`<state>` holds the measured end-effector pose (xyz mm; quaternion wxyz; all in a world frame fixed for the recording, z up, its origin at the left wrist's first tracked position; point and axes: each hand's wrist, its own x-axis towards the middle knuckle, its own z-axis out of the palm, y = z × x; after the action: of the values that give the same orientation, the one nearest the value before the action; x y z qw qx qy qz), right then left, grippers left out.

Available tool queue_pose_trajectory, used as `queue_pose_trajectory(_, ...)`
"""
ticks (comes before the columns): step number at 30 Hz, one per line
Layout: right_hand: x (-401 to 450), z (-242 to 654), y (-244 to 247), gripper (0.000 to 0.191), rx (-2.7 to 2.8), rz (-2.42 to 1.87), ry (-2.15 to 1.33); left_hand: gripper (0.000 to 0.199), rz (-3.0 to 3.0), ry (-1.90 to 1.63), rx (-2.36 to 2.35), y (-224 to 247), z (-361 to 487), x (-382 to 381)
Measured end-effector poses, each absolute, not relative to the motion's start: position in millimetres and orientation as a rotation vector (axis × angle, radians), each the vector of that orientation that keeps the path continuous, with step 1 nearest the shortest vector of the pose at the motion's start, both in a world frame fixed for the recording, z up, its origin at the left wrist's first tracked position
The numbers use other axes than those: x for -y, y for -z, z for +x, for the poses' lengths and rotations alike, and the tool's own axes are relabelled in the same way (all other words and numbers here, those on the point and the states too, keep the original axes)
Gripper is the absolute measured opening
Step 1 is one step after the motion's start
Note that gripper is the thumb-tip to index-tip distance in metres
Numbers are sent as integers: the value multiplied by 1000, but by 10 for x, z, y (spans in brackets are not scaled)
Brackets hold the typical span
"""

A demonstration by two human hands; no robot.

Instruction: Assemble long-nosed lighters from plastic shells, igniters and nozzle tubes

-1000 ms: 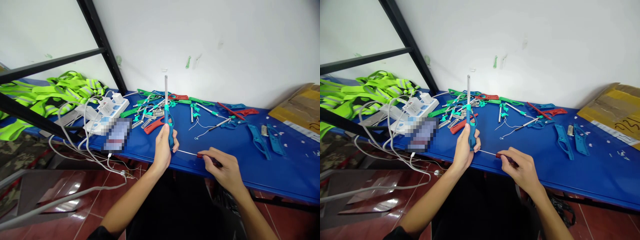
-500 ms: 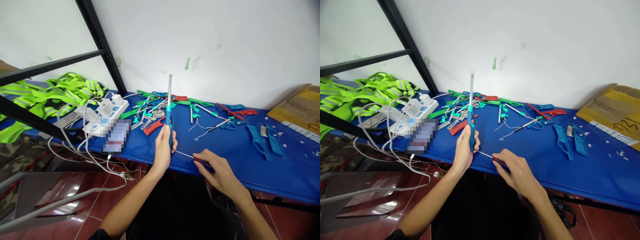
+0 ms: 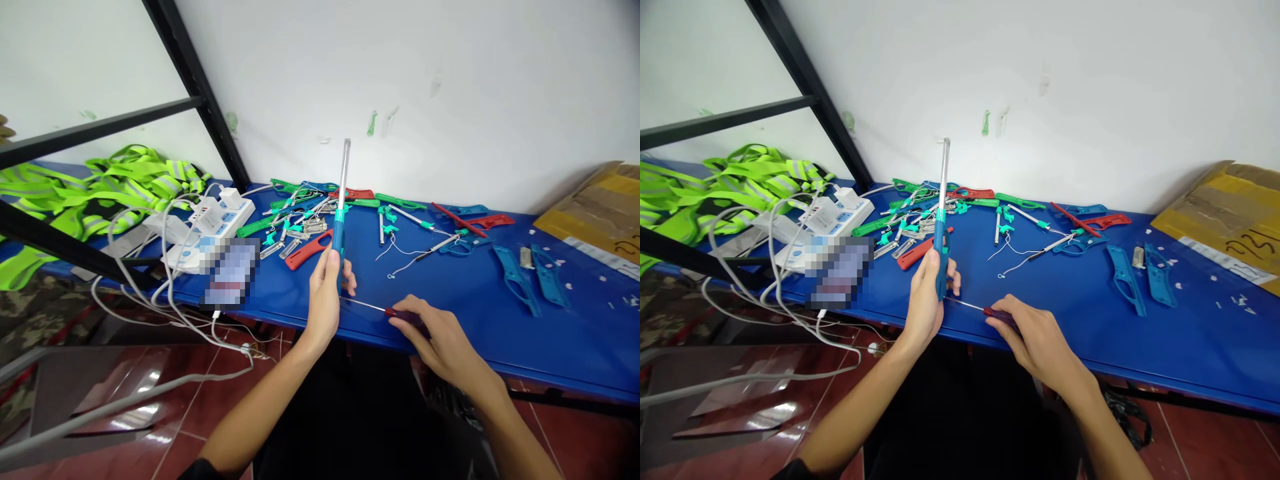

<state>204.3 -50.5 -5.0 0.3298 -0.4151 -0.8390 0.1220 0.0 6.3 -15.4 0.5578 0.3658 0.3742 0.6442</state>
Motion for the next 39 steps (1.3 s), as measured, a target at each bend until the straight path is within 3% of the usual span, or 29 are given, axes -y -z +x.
queue_pose_trajectory(4,495,2046,56,15,2201,-1092,-255,52,831,-1471,-855,132,7,-44)
queue_pose_trajectory(8,515,1993,79,32,2248,-1199,-238,53,802,-1475,-853,120,9,-45)
queue_pose_trajectory(10,546,1988,66,17,2238,-1222,-277,53,795,-1468,-855,113,7,-48)
queue_pose_trajectory(13,596,2018,7,17,2264,-1176,-339,54,815,-1421,-855,101,2,-47)
queue_pose_trajectory(15,608,2049,-29,4,2305,-1139,-334,53,847,-1388,-843,96,-3,-42)
queue_pose_trajectory(21,559,2060,22,24,2247,-1167,-20,51,875,-1367,-810,97,-9,-29)
queue_pose_trajectory(26,557,2032,17,17,2274,-1129,-210,50,893,-1423,-752,96,-11,-22)
queue_pose_trajectory(29,541,2042,7,8,2254,-1038,-142,52,890,-1393,-741,87,-5,-13)
queue_pose_trajectory(33,528,2022,50,31,2236,-1101,148,52,869,-1356,-764,76,6,-12)
queue_pose_trajectory(39,559,2010,19,13,2263,-1134,-191,51,823,-1375,-790,73,9,-32)
